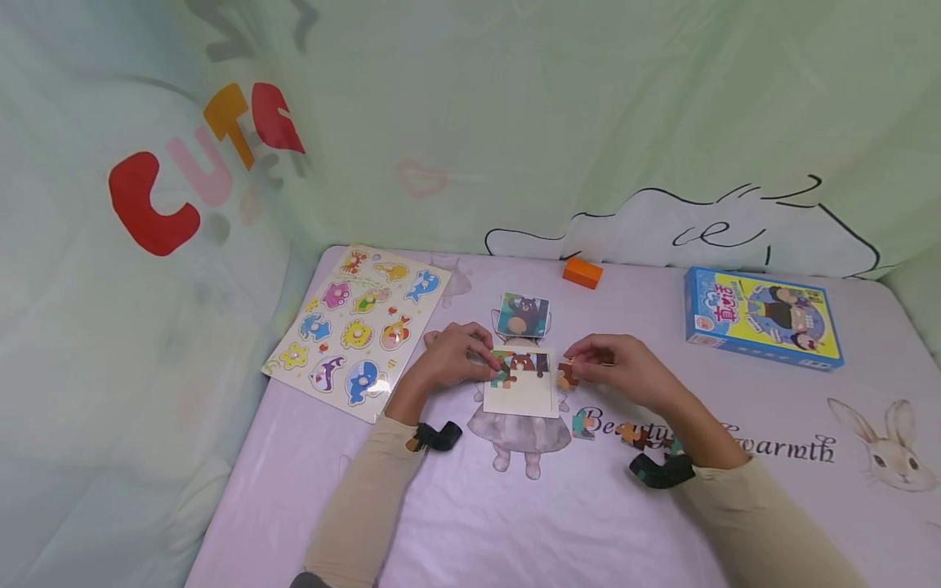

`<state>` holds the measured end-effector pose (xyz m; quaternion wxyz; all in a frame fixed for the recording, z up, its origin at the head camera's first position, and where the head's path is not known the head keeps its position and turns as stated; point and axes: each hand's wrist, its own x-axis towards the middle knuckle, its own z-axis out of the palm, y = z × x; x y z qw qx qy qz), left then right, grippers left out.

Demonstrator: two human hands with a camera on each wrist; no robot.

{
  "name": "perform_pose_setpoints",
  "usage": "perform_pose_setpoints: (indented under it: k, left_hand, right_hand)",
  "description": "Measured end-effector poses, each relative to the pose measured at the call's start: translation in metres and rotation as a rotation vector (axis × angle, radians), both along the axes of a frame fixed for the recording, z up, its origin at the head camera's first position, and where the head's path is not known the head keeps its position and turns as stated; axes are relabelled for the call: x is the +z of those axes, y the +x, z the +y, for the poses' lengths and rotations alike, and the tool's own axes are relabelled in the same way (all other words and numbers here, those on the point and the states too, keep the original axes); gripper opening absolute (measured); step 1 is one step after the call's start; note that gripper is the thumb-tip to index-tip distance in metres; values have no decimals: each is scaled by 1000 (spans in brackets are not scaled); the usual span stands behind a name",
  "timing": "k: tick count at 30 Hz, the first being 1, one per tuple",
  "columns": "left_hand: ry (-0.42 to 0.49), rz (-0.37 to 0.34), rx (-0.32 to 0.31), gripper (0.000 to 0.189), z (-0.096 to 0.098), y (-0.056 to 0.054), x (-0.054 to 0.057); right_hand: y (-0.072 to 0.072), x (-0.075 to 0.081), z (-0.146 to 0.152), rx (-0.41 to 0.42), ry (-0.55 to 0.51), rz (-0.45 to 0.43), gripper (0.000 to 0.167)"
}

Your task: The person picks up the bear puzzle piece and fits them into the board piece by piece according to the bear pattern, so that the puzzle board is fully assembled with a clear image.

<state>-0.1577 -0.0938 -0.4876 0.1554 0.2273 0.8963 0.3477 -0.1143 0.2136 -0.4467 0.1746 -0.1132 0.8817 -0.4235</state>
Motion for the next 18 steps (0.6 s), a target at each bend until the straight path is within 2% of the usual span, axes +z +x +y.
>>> perform_pose_setpoints:
  k: [3, 8, 18]
  left_hand:
    - [1, 3, -1, 5, 0, 0, -1]
    - [-1, 5, -1, 5, -1, -1, -1]
    - [-6, 0, 5, 5, 0, -1, 0]
  right_hand:
    - [-1, 0, -7, -3, -25, -12, 25]
    - [-5, -2, -18, -1, -72, -29, 19]
    - [-11, -9, -37, -21, -58, -27, 16]
